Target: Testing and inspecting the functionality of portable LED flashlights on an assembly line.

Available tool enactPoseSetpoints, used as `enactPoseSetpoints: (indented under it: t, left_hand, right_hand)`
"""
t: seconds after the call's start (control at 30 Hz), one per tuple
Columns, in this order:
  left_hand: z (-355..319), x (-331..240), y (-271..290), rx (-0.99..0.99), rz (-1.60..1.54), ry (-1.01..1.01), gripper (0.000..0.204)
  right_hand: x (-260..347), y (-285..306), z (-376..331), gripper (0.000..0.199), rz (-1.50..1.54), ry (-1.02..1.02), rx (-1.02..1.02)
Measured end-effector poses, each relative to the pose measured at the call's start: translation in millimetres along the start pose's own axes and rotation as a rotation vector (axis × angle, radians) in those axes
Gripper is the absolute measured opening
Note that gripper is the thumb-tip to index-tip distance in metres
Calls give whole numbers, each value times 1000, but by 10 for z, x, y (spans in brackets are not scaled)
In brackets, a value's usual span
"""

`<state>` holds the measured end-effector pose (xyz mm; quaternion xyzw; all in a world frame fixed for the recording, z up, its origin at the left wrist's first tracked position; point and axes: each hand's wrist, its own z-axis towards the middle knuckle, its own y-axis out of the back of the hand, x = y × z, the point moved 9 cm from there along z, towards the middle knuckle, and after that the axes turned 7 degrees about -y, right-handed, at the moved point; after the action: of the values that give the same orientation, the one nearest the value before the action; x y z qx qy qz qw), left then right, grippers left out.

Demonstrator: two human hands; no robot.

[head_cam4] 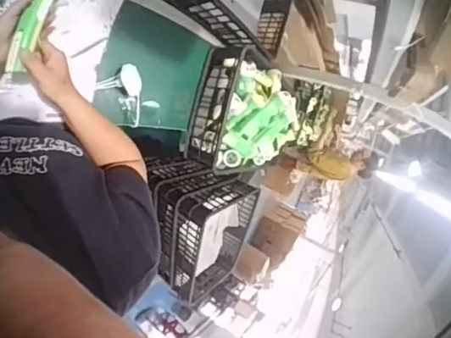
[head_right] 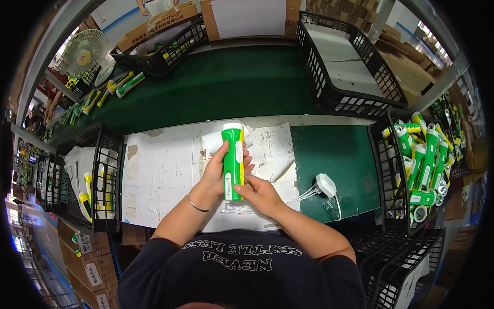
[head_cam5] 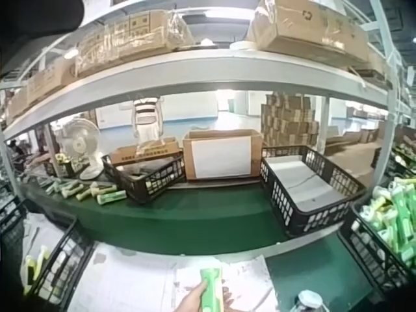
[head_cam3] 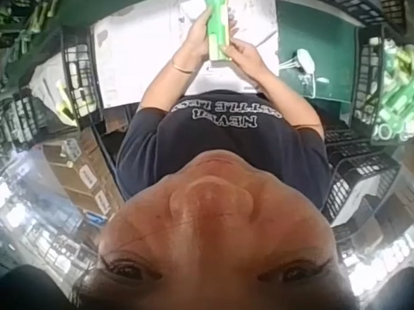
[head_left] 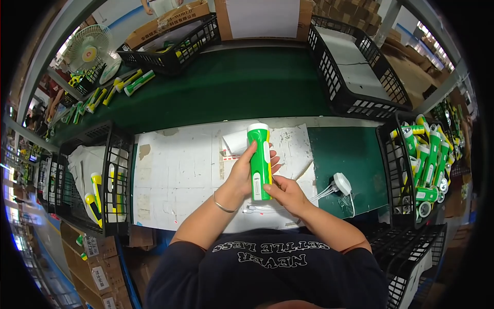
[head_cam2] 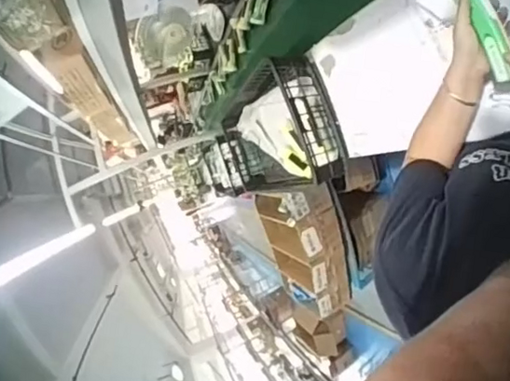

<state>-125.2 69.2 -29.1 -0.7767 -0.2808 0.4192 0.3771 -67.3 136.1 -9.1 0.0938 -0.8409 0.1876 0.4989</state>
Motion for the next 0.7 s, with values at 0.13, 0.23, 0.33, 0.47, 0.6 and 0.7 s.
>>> enactPoseSetpoints:
  t: [0.13, 0.23, 0.33, 0.47, 0.6, 0.7]
  left_hand:
    - [-2, 7, 54, 13, -30, 37, 39]
    - [1, 46, 111, 42, 52, 48, 40]
    - [-7, 100, 133, -30, 53, 40, 42]
    - [-41, 179, 138, 14, 67, 90, 44]
    - [-123, 205, 59, 6, 97, 79, 46]
    - [-164, 263, 70, 20, 129, 59, 42]
  right_hand:
    - [-102, 165, -86, 24, -94, 51, -16]
    - [-213, 230, -125, 24, -30, 67, 1]
    - [-193, 265, -160, 24, -60, 88, -21]
    - [-164, 286, -204, 24, -63, 82, -37]
    - [-190, 243, -230, 26, -102, 65, -46]
    - [-286, 115, -229, 27, -74, 54, -5]
